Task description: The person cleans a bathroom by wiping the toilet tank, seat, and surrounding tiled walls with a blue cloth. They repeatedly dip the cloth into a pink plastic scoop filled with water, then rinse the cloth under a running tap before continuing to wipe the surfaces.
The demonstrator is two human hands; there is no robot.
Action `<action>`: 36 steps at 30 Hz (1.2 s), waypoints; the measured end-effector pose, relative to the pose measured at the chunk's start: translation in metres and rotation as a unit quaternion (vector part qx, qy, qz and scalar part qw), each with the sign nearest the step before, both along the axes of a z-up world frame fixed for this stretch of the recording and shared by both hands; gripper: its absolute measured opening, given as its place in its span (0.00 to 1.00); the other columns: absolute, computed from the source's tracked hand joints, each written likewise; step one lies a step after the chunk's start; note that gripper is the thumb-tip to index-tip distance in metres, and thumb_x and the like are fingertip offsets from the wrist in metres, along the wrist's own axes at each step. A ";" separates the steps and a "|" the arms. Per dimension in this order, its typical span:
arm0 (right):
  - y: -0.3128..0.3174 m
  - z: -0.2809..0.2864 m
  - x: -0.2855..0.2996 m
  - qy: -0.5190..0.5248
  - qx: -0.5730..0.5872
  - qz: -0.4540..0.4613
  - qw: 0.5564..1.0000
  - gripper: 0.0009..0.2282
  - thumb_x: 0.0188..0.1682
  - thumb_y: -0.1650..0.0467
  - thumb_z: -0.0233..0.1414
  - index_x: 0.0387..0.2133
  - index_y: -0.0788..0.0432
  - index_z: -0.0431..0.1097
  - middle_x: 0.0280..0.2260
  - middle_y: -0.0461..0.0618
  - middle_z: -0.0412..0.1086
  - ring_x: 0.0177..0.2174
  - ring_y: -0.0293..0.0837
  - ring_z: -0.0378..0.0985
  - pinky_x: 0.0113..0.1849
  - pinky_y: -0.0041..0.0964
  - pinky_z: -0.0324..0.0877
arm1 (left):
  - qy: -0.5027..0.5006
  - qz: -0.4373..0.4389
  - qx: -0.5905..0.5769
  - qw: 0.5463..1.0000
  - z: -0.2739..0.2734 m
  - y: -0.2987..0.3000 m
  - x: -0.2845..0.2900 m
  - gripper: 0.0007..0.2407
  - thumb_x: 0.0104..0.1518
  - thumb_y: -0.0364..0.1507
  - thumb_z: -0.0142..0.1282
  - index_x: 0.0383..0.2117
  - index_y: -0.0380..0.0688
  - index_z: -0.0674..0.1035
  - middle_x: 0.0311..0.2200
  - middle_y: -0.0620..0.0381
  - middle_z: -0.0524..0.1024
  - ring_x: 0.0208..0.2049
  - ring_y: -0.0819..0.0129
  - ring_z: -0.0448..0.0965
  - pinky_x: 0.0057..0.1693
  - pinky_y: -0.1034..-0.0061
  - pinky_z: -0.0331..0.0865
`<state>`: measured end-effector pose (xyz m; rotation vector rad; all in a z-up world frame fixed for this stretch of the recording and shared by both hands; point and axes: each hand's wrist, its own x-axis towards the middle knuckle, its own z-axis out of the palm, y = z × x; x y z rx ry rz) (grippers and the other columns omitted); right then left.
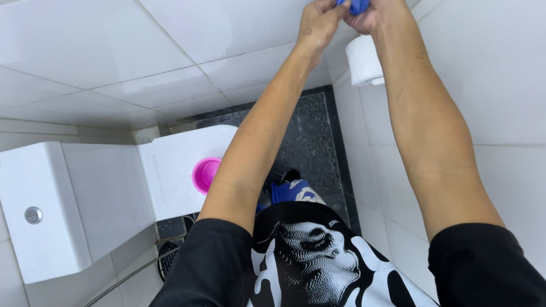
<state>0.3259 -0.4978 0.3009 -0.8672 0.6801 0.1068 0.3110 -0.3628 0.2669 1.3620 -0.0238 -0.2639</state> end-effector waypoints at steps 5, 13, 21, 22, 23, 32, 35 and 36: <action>0.020 -0.082 -0.036 -0.096 -0.058 0.039 0.993 0.12 0.55 0.69 0.54 0.42 0.69 0.67 0.34 0.58 0.74 0.30 0.48 0.83 0.30 0.39 0.79 | -0.004 -0.125 0.035 0.991 -0.023 0.056 -0.037 0.16 0.61 0.37 0.57 0.50 0.40 0.80 0.47 0.52 0.82 0.51 0.66 0.79 0.55 0.70 0.74; 0.243 -0.153 -0.180 -0.033 -0.108 0.148 0.983 0.14 0.47 0.79 0.56 0.44 0.55 0.67 0.39 0.46 0.72 0.37 0.43 0.79 0.33 0.38 0.79 | 0.226 0.063 -0.077 0.969 -0.121 0.255 -0.199 0.14 0.64 0.33 0.52 0.53 0.43 0.74 0.50 0.53 0.77 0.52 0.64 0.78 0.55 0.70 0.73; 0.408 -0.253 -0.284 -0.074 -0.376 0.417 0.824 0.21 0.43 0.78 0.59 0.53 0.56 0.69 0.47 0.58 0.69 0.45 0.52 0.76 0.46 0.42 0.74 | 0.204 0.114 0.212 0.949 -0.240 0.408 -0.340 0.17 0.63 0.29 0.53 0.56 0.35 0.75 0.48 0.46 0.81 0.48 0.62 0.82 0.54 0.73 0.73; 0.418 -0.270 -0.291 -0.096 -0.424 0.454 0.778 0.24 0.41 0.78 0.59 0.54 0.57 0.68 0.49 0.61 0.67 0.48 0.56 0.74 0.49 0.46 0.72 | 0.187 0.107 0.229 0.949 -0.256 0.418 -0.351 0.18 0.61 0.27 0.52 0.58 0.34 0.73 0.48 0.44 0.81 0.48 0.60 0.82 0.53 0.73 0.73; 0.431 -0.285 -0.296 -0.094 -0.420 0.456 0.779 0.24 0.41 0.78 0.59 0.54 0.57 0.68 0.49 0.61 0.67 0.48 0.56 0.74 0.49 0.46 0.72 | 0.191 0.108 0.231 0.948 -0.252 0.428 -0.354 0.18 0.61 0.27 0.52 0.58 0.34 0.73 0.48 0.44 0.81 0.48 0.60 0.82 0.53 0.73 0.73; 0.482 -0.409 -0.285 0.000 -0.552 0.658 0.513 0.26 0.44 0.70 0.57 0.59 0.51 0.62 0.64 0.65 0.50 0.58 0.73 0.60 0.52 0.59 0.67 | 0.315 0.084 0.119 0.938 -0.311 0.440 -0.335 0.24 0.62 0.33 0.53 0.64 0.36 0.66 0.61 0.43 0.70 0.63 0.58 0.69 0.65 0.71 0.62; 0.481 -0.443 -0.278 0.018 -0.568 0.681 0.461 0.25 0.49 0.66 0.52 0.61 0.47 0.58 0.64 0.68 0.46 0.57 0.73 0.59 0.53 0.60 0.65 | 0.275 0.075 0.167 0.944 -0.330 0.433 -0.325 0.24 0.61 0.34 0.54 0.62 0.36 0.67 0.63 0.42 0.67 0.64 0.54 0.68 0.65 0.69 0.63; 0.482 -0.469 -0.287 -0.005 -0.543 0.695 0.472 0.21 0.49 0.65 0.52 0.57 0.49 0.62 0.60 0.67 0.53 0.54 0.69 0.64 0.52 0.58 0.67 | 0.178 0.056 0.245 0.951 -0.330 0.432 -0.324 0.22 0.63 0.33 0.54 0.61 0.34 0.70 0.62 0.38 0.68 0.64 0.49 0.67 0.66 0.65 0.61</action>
